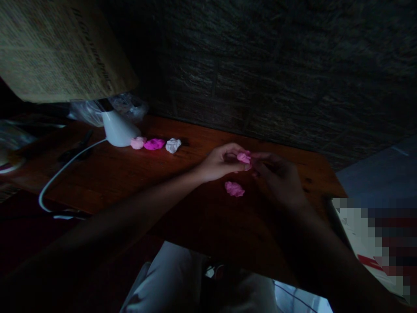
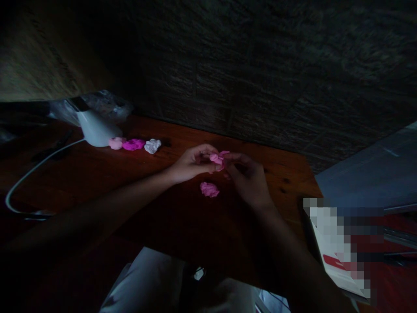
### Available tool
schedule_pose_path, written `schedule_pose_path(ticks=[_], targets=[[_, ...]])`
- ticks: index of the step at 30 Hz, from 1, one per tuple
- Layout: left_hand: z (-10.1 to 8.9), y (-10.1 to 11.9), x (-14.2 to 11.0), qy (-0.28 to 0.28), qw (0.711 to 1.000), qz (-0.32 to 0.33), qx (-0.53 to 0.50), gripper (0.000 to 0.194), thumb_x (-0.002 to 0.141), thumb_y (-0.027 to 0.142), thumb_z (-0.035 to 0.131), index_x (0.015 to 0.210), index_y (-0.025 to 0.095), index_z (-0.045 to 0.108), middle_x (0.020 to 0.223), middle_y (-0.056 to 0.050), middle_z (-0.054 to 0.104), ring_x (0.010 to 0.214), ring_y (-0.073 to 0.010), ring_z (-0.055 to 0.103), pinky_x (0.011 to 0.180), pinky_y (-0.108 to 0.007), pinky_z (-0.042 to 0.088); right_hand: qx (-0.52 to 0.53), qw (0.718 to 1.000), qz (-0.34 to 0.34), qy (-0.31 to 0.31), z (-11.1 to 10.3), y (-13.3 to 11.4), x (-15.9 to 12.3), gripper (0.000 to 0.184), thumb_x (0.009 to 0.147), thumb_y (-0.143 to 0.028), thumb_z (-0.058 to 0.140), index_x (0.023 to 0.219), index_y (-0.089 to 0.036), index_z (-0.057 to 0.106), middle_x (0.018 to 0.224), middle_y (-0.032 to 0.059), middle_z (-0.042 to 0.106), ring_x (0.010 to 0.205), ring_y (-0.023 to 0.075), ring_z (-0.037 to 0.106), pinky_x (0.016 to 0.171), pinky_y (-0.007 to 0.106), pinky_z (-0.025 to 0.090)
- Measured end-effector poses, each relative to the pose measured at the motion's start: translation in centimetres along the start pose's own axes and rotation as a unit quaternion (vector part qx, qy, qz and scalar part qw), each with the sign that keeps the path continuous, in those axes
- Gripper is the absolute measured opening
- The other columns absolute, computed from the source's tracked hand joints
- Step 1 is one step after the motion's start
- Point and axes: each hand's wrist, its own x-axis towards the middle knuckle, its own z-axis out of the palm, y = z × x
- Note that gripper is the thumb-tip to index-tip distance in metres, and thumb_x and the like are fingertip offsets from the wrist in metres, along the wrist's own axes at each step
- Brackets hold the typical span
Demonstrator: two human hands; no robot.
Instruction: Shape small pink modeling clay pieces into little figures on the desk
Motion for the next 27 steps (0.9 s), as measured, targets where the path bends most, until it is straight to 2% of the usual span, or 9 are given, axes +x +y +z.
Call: schedule_pose_path(ticks=[8,13,21,27], targets=[[-0.01,-0.08,0.11,-0.017,1.000,-0.003,0.006,0.033,0.069,0.026,0.085,0.091,0.014,0.063,0.089,-0.003,0.071,0.080,-0.0119,0.067,0.076,-0.027,0.053,0.001,1.000,0.001,-0.011,0.03,-0.06,-0.09,0.036,0.074,-0.052,0.085,0.092,-0.022,0.079,0.094,0.0063,0.077,0.064,0.0144,0.065,0.062,0.032,0.059],[0.04,0.07,0.07,-0.018,1.000,-0.010,0.014,0.033,0.070,0.028,0.084,0.089,0.014,0.062,0.088,-0.003,0.071,0.077,-0.0112,0.066,0.072,-0.026,0.053,0.004,1.000,0.011,-0.014,0.06,-0.20,-0.11,0.036,0.074,-0.052,0.085,0.094,-0.022,0.080,0.098,0.0072,0.078,0.067,0.0150,0.065,0.064,0.032,0.058],[-0.12,-0.30,0.30,-0.005,1.000,0.008,0.008,0.034,0.069,0.028,0.086,0.090,0.014,0.064,0.089,-0.004,0.072,0.081,-0.0129,0.067,0.078,-0.029,0.053,-0.009,0.998,0.054,-0.030,-0.13,-0.06,-0.08,0.043,0.075,-0.057,0.081,0.096,-0.019,0.080,0.080,0.0057,0.075,0.066,0.0162,0.065,0.063,0.030,0.056],[-0.06,-0.36,0.27,0.016,0.999,0.031,0.024,0.032,0.068,0.027,0.087,0.088,0.014,0.065,0.089,-0.003,0.073,0.084,-0.0135,0.067,0.082,-0.031,0.052,-0.018,0.997,0.063,-0.040,-0.29,0.07,-0.06,0.042,0.077,-0.058,0.080,0.094,-0.020,0.079,0.080,0.0050,0.074,0.068,0.0167,0.066,0.064,0.031,0.056]])
